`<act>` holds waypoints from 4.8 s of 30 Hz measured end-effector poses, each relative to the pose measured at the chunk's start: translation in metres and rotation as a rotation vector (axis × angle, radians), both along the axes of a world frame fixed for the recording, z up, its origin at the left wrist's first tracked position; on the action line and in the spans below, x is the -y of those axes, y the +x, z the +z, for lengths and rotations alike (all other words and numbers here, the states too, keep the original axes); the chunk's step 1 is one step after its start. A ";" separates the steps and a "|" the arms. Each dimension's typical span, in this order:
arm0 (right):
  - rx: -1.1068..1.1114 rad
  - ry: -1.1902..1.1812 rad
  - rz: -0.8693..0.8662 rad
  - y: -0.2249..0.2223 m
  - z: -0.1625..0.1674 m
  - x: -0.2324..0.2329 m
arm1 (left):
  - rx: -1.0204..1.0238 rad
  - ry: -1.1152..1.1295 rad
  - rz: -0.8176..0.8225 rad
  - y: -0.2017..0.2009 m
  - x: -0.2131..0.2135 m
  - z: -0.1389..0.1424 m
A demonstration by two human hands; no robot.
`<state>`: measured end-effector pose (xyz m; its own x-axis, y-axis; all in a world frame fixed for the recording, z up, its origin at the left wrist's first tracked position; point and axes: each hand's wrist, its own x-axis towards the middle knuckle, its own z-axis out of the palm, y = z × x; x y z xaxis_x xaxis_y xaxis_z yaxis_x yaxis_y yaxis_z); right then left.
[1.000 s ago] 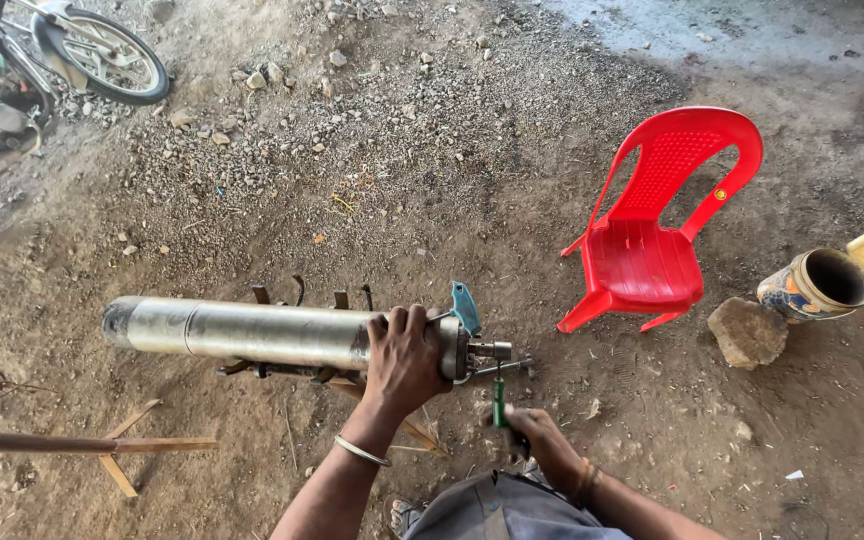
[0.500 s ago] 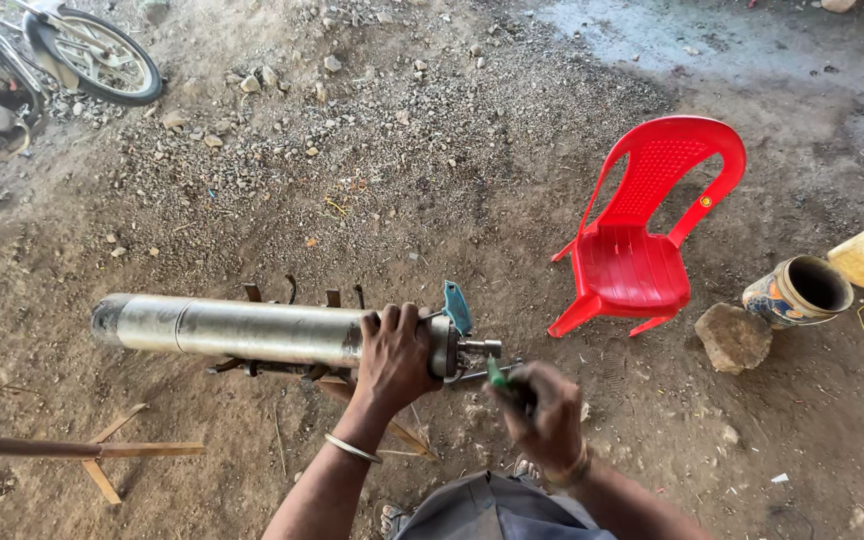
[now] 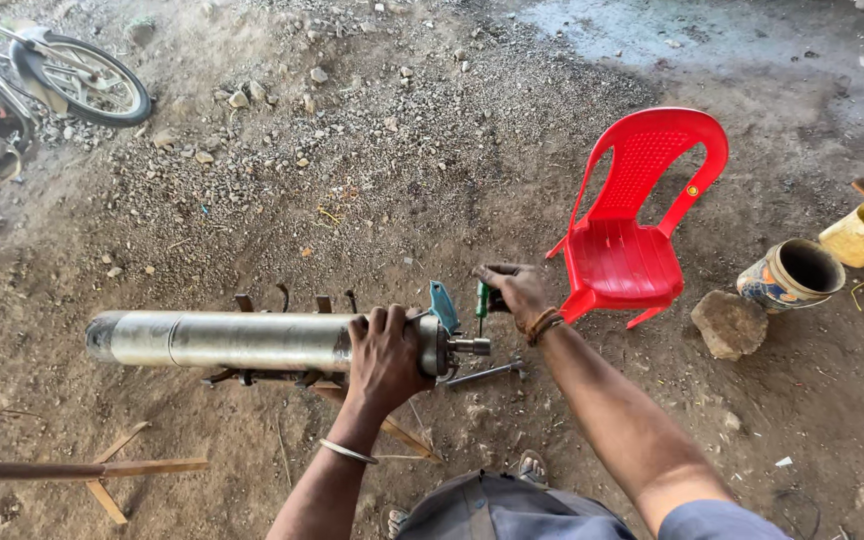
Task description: The person uses a wrench to tighten a fitting on a metal pipe mounted on a stand. They repeatedly adjust the wrench and reposition their hands to apply torque to the connection.
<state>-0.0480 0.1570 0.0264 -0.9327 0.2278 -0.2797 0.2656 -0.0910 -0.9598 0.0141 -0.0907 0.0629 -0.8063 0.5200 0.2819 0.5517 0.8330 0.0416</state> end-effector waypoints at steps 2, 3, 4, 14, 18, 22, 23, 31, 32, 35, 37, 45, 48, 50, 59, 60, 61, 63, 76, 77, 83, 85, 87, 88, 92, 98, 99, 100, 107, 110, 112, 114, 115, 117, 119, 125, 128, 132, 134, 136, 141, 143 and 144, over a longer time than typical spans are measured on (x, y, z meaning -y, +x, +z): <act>0.084 -0.115 -0.026 0.009 -0.010 0.006 | 0.023 -0.028 0.023 0.001 -0.001 0.000; 0.136 -0.186 -0.035 0.016 -0.018 0.010 | 0.032 -0.045 0.035 0.000 -0.001 0.001; 0.185 -0.254 -0.042 0.021 -0.021 0.012 | 0.032 -0.040 0.034 -0.001 -0.001 0.001; 0.399 -0.036 -0.044 0.093 -0.069 0.034 | -0.035 -0.013 0.031 0.000 0.002 -0.007; 0.393 -0.126 0.112 0.152 -0.082 0.039 | 0.033 -0.049 0.046 -0.004 0.002 -0.008; 0.230 -0.376 0.369 0.184 -0.074 0.038 | 0.024 -0.019 0.021 -0.005 0.004 -0.006; 0.163 -0.347 0.402 0.191 -0.068 0.038 | 0.039 -0.032 0.021 -0.005 0.004 -0.005; -0.094 0.409 0.203 0.202 -0.001 0.046 | 0.056 -0.029 0.032 -0.006 0.002 -0.004; -0.360 0.631 0.155 0.194 0.005 0.046 | 0.061 -0.034 0.036 -0.007 0.001 -0.006; -0.930 1.123 0.004 0.161 0.013 0.041 | 0.062 -0.077 0.025 -0.006 0.001 -0.013; -1.006 1.234 -0.094 0.133 0.015 0.035 | 0.056 -0.096 0.023 -0.007 0.003 -0.015; -0.478 1.058 -0.024 0.025 0.016 0.006 | 0.040 -0.045 0.026 -0.004 0.001 -0.005; -0.477 1.015 -0.026 0.021 0.011 0.007 | 0.078 -0.088 0.044 -0.002 0.000 0.001; -0.438 0.983 -0.035 0.025 0.009 0.008 | 0.071 -0.071 0.042 0.000 0.000 0.003; -0.759 0.743 -0.053 0.035 0.004 0.002 | 0.105 -0.095 0.054 0.001 -0.001 0.005; -0.788 0.743 -0.042 0.035 0.003 0.002 | 0.084 -0.086 0.053 0.001 -0.002 0.005; -0.817 0.743 -0.031 0.036 0.002 0.003 | 0.079 -0.078 0.049 0.001 -0.002 0.005; -0.778 0.699 0.005 0.037 0.002 0.003 | 0.073 -0.058 0.045 0.000 -0.002 0.006; -1.314 1.050 0.112 0.137 0.069 -0.012 | 0.153 0.182 -0.102 0.049 -0.001 0.017; -1.355 1.078 0.174 0.148 0.069 -0.014 | 0.111 0.199 -0.205 0.056 -0.004 0.013; -0.924 0.724 0.717 0.172 0.053 -0.035 | 0.064 0.300 -0.426 0.078 -0.034 -0.001; -0.770 0.590 0.723 0.178 0.042 -0.039 | 0.143 0.286 -0.397 0.081 -0.043 0.001; -0.731 0.528 0.657 0.182 0.029 -0.042 | 0.117 0.303 -0.391 0.083 -0.051 0.004; -0.684 0.552 0.618 0.182 0.023 -0.044 | 0.112 0.312 -0.386 0.086 -0.054 0.005; -0.584 0.529 0.470 0.184 -0.002 -0.056 | -0.200 0.341 -0.081 0.097 -0.062 -0.002; -0.544 0.462 0.373 0.175 -0.023 -0.068 | 0.235 0.716 0.435 0.103 -0.071 -0.037; -0.553 0.477 0.366 0.173 -0.025 -0.069 | 0.408 0.855 0.477 0.100 -0.072 -0.044; -0.534 0.482 0.371 0.171 -0.026 -0.069 | 0.583 0.994 0.514 0.097 -0.075 -0.050; -0.624 0.529 0.416 0.152 -0.038 -0.068 | 0.828 1.557 0.616 0.079 -0.097 -0.079; -0.656 0.534 0.426 0.149 -0.043 -0.069 | 0.798 1.716 0.620 0.075 -0.104 -0.087; -0.662 0.524 0.430 0.148 -0.046 -0.070 | 0.772 1.699 0.633 0.074 -0.105 -0.091; -0.654 0.497 0.439 0.147 -0.048 -0.071 | 0.762 1.734 0.630 0.071 -0.106 -0.094; -0.662 0.494 0.444 0.146 -0.049 -0.071 | 0.757 1.751 0.630 0.070 -0.105 -0.096; -0.677 0.491 0.453 0.143 -0.051 -0.072 | 0.766 1.766 0.620 0.069 -0.105 -0.098; -0.820 0.587 0.460 0.140 -0.051 -0.074 | 0.775 1.786 0.607 0.068 -0.106 -0.100; -1.099 0.928 0.505 0.137 -0.044 -0.084 | 0.774 1.866 0.594 0.073 -0.109 -0.098; -1.137 0.986 0.511 0.134 -0.036 -0.086 | 0.776 1.903 0.640 0.072 -0.111 -0.093; -1.117 0.989 0.521 0.131 -0.032 -0.084 | 0.757 1.961 0.640 0.073 -0.113 -0.090; -1.033 0.844 0.514 0.131 -0.034 -0.079 | 0.752 1.969 0.662 0.073 -0.111 -0.090; -0.915 0.702 0.534 0.132 -0.037 -0.074 | 0.768 1.956 0.728 0.076 -0.108 -0.091; -0.981 0.898 0.577 0.135 -0.038 -0.067 | 0.795 1.926 0.643 0.079 -0.097 -0.090; -1.060 0.947 0.519 0.137 -0.034 -0.061 | 0.813 1.906 0.637 0.078 -0.092 -0.089; -1.098 0.971 0.488 0.136 -0.032 -0.058 | 0.821 1.896 0.645 0.078 -0.090 -0.089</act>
<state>0.0884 0.2146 -0.0057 -0.6084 -0.4680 0.6410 -0.7695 0.5454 -0.3322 0.0925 -0.0003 -0.0258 -0.8854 -0.2097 -0.4148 -0.2822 -0.4666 0.8382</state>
